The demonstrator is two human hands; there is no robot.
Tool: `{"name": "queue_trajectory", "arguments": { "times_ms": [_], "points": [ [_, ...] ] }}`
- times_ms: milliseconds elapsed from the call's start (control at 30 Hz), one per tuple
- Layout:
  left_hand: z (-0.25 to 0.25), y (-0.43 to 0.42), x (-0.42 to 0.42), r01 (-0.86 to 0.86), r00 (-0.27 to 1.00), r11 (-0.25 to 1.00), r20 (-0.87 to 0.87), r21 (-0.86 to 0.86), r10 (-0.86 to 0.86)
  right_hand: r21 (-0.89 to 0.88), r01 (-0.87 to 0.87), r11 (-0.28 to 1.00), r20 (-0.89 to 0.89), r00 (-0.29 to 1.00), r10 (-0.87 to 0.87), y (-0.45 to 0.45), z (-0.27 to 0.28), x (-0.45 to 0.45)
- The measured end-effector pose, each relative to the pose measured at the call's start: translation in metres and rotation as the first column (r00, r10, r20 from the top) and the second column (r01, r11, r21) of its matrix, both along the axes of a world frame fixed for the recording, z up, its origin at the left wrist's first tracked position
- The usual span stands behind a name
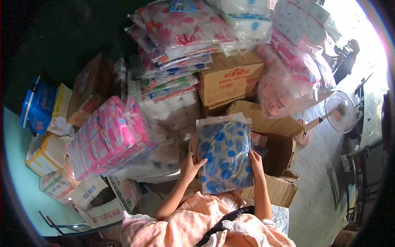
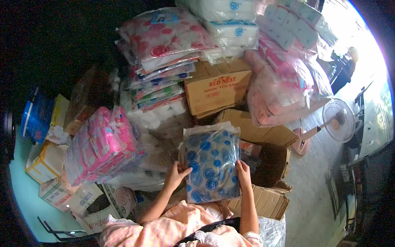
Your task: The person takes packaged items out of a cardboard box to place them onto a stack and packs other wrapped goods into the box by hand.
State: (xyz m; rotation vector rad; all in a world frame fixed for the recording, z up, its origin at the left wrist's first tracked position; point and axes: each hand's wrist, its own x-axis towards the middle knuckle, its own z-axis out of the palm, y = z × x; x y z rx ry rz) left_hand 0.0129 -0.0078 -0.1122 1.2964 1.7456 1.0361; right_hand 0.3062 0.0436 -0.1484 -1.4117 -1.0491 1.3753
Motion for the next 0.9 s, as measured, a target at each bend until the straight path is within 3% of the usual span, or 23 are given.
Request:
{"name": "queue_trajectory", "arguments": {
  "times_ms": [67,133,167,233,267,367,400,533,600,633,667,700,733,833,900],
  "points": [
    [0.002,0.000,0.002,-0.018,1.000,0.996,0.012,0.086,0.017,0.005,0.012,1.000,-0.002,1.000,-0.012,0.000,-0.006,0.001],
    [0.007,0.000,-0.001,0.174,0.982,0.982,-0.054,-0.078,-0.179,-0.002,0.009,1.000,0.012,1.000,-0.009,0.000,-0.002,0.001],
    [0.010,0.000,0.001,0.176,0.982,0.982,-0.052,-0.075,-0.180,-0.006,0.022,1.000,0.031,0.999,-0.022,-0.001,0.000,-0.001],
    [0.025,-0.001,0.005,0.179,0.972,0.979,-0.173,0.100,-0.160,-0.027,0.019,0.999,0.024,1.000,-0.018,-0.002,-0.001,0.001],
    [0.037,-0.001,0.007,0.184,0.971,0.978,-0.173,0.102,-0.164,-0.050,0.013,0.999,0.015,1.000,-0.012,-0.002,-0.002,0.001],
    [0.089,0.002,0.006,0.123,0.991,0.934,-0.084,0.336,-0.100,0.006,0.046,0.999,-0.006,0.999,-0.046,-0.002,0.000,-0.004],
    [0.122,0.001,0.005,0.093,0.995,0.947,-0.056,0.309,-0.080,0.044,0.033,0.998,0.008,0.999,-0.034,-0.001,-0.002,-0.003],
    [0.170,0.007,-0.024,-0.058,0.995,0.834,0.103,0.549,0.002,0.075,-0.011,0.997,-0.021,1.000,0.013,-0.002,0.001,-0.004],
    [0.214,0.033,-0.027,-0.236,0.953,0.658,0.303,0.715,0.011,0.050,-0.026,0.998,-0.002,1.000,0.026,-0.001,0.004,-0.003],
    [0.243,0.051,-0.025,-0.415,0.910,0.527,0.344,0.742,0.233,0.055,-0.029,0.998,-0.006,1.000,0.029,-0.001,0.003,-0.003],
    [0.264,0.067,-0.039,-0.394,0.919,0.551,0.308,0.736,0.246,0.060,-0.034,0.998,-0.007,0.999,0.035,-0.002,0.002,-0.002],
    [0.293,0.087,-0.043,-0.349,0.933,0.530,0.339,0.773,0.120,0.062,-0.039,0.997,-0.002,0.999,0.039,-0.002,0.003,-0.002],
    [0.314,0.110,-0.058,-0.355,0.931,0.582,0.330,0.732,0.153,0.057,-0.026,0.998,-0.003,1.000,0.026,-0.002,0.004,-0.005],
    [0.350,0.206,-0.105,-0.230,0.973,0.454,0.205,0.861,0.104,0.064,-0.016,0.998,0.001,1.000,0.016,-0.002,0.006,-0.006],
    [0.365,0.252,-0.122,-0.217,0.885,0.388,0.013,0.896,0.465,0.089,-0.010,0.996,-0.003,1.000,0.010,-0.001,0.002,-0.005]
  ]
}}
